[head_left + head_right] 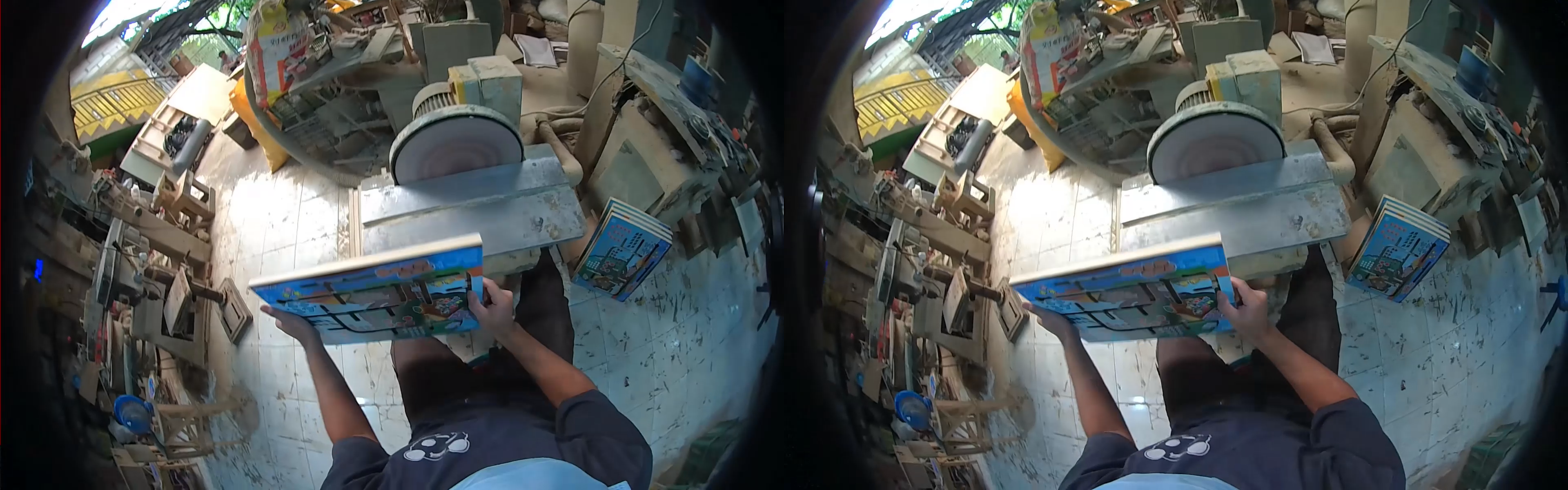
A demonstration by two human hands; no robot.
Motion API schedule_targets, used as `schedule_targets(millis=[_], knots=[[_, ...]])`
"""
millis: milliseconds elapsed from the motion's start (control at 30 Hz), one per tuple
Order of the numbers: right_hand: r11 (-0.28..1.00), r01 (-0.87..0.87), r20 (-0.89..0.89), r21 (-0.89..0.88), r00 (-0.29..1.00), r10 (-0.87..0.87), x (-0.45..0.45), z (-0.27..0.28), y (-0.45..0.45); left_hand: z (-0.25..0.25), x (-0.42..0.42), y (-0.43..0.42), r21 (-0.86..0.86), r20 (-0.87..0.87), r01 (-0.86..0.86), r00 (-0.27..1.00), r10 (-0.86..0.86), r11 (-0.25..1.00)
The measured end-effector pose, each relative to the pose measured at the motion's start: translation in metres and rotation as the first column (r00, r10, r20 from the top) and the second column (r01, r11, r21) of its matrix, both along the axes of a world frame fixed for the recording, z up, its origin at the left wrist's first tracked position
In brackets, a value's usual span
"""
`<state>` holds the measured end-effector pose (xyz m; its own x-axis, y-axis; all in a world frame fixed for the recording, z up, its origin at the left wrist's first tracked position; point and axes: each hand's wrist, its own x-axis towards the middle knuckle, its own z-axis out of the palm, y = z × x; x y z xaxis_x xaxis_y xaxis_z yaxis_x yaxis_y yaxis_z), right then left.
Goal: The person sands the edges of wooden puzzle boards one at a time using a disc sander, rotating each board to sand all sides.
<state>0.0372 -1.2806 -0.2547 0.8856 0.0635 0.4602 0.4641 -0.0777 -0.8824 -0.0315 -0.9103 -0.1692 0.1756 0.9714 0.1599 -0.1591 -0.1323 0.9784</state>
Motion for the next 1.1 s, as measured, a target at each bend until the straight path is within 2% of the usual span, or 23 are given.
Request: schedule_targets(millis=[67, 100, 133, 167, 200, 267, 300, 400, 467, 600, 667, 700, 733, 800, 867, 900, 933, 967, 1000, 1033, 1067, 1100], knots=[[1.0, -0.022, 0.141, -0.006, 0.99, 0.023, -0.008, -0.005, -0.013, -0.002, -0.013, -0.018, -0.045, -0.057, -0.007, 0.998, 0.004, 0.999], [1.0, -0.029, 0.176, -0.011, 0.984, 0.031, -0.009, -0.007, -0.017, 0.001, -0.01, -0.03, -0.014, 0.073, -0.01, 0.997, 0.011, 1.0], [0.999, -0.033, 0.161, -0.02, 0.986, 0.036, -0.012, -0.008, -0.022, 0.001, -0.013, -0.037, 0.017, 0.196, -0.019, 0.98, 0.015, 1.0], [0.999, -0.03, 0.17, -0.029, 0.985, 0.035, -0.015, -0.006, -0.026, -0.001, -0.021, -0.035, 0.023, 0.24, 0.107, 0.965, -0.109, 0.994], [0.999, -0.027, 0.187, -0.037, 0.982, 0.034, -0.014, -0.003, -0.03, -0.005, -0.023, -0.036, 0.016, 0.239, 0.104, 0.965, -0.105, 0.994], [0.999, -0.024, 0.195, -0.047, 0.98, 0.033, -0.017, 0.001, -0.035, -0.006, -0.023, -0.038, 0.022, 0.255, -0.005, 0.967, 0.0, 1.0], [1.0, -0.01, 0.201, -0.021, 0.979, 0.015, -0.018, 0.001, -0.037, -0.005, -0.025, -0.036, -0.004, 0.309, -0.001, 0.951, 0.002, 1.0], [0.999, 0.004, 0.201, 0.034, 0.98, -0.01, -0.025, -0.009, -0.043, 0.007, -0.027, -0.05, 0.04, 0.319, -0.044, 0.947, 0.029, 0.998], [0.998, 0.005, 0.198, 0.06, 0.98, -0.017, -0.031, -0.01, -0.051, -0.004, -0.029, -0.039, 0.057, 0.35, -0.082, 0.935, 0.057, 0.995], [0.998, 0.044, 0.207, 0.055, 0.977, -0.054, -0.044, -0.008, -0.063, -0.016, -0.033, -0.024, -0.064, 0.471, -0.083, 0.876, 0.104, 0.994], [0.996, 0.055, 0.191, 0.066, 0.979, -0.067, -0.051, -0.01, -0.069, -0.014, -0.037, -0.032, -0.046, 0.543, 0.004, 0.839, 0.022, 0.999], [0.998, 0.064, 0.167, 0.0, 0.984, -0.063, -0.057, 0.0, -0.077, -0.066, -0.042, 0.01, 0.147, 0.576, 0.115, 0.798, -0.179, 0.982], [0.999, 0.042, 0.17, 0.003, 0.985, -0.042, -0.061, 0.002, -0.08, -0.06, -0.044, 0.008, 0.122, 0.717, 0.256, 0.646, -0.263, 0.959], [0.994, 0.08, 0.144, -0.071, 0.987, -0.07, -0.067, 0.006, -0.085, -0.059, -0.05, 0.006, 0.131, 0.729, 0.263, 0.628, -0.273, 0.956], [0.987, 0.083, 0.226, -0.137, 0.973, -0.051, -0.074, 0.012, -0.091, -0.061, -0.063, 0.008, 0.262, 0.679, 0.405, 0.567, -0.465, 0.876], [0.985, 0.049, 0.187, -0.168, 0.982, -0.017, -0.078, 0.011, -0.095, -0.07, -0.064, 0.02, 0.343, 0.661, 0.439, 0.515, -0.546, 0.83], [0.98, 0.032, 0.177, -0.197, 0.984, 0.003, -0.08, 0.004, -0.097, -0.09, -0.063, 0.05, 0.519, 0.682, 0.668, 0.052, -0.729, 0.533], [0.981, -0.017, 0.108, -0.194, 0.993, 0.039, -0.084, 0.003, -0.096, -0.103, -0.055, 0.066, 0.301, 0.512, 0.216, 0.785, -0.348, 0.929], [0.98, -0.064, 0.038, -0.189, 0.997, 0.072, -0.088, 0.003, -0.097, -0.11, -0.047, 0.068, 0.303, 0.141, -0.424, 0.906, 0.4, 0.853], [0.98, -0.085, 0.049, -0.183, 0.994, 0.095, -0.088, 0.001, -0.097, -0.101, -0.051, 0.059, 0.181, 0.562, -0.008, 0.822, -0.097, 0.983], [0.975, -0.116, 0.003, -0.191, 0.993, 0.119, -0.089, -0.002, -0.098, -0.079, -0.056, 0.034, 0.279, 0.84, 0.424, 0.327, -0.433, 0.861], [0.969, -0.147, -0.046, -0.2, 0.989, 0.141, -0.09, -0.006, -0.098, 0.024, -0.068, -0.067, 0.44, 0.462, -0.002, 0.858, -0.225, 0.898]])
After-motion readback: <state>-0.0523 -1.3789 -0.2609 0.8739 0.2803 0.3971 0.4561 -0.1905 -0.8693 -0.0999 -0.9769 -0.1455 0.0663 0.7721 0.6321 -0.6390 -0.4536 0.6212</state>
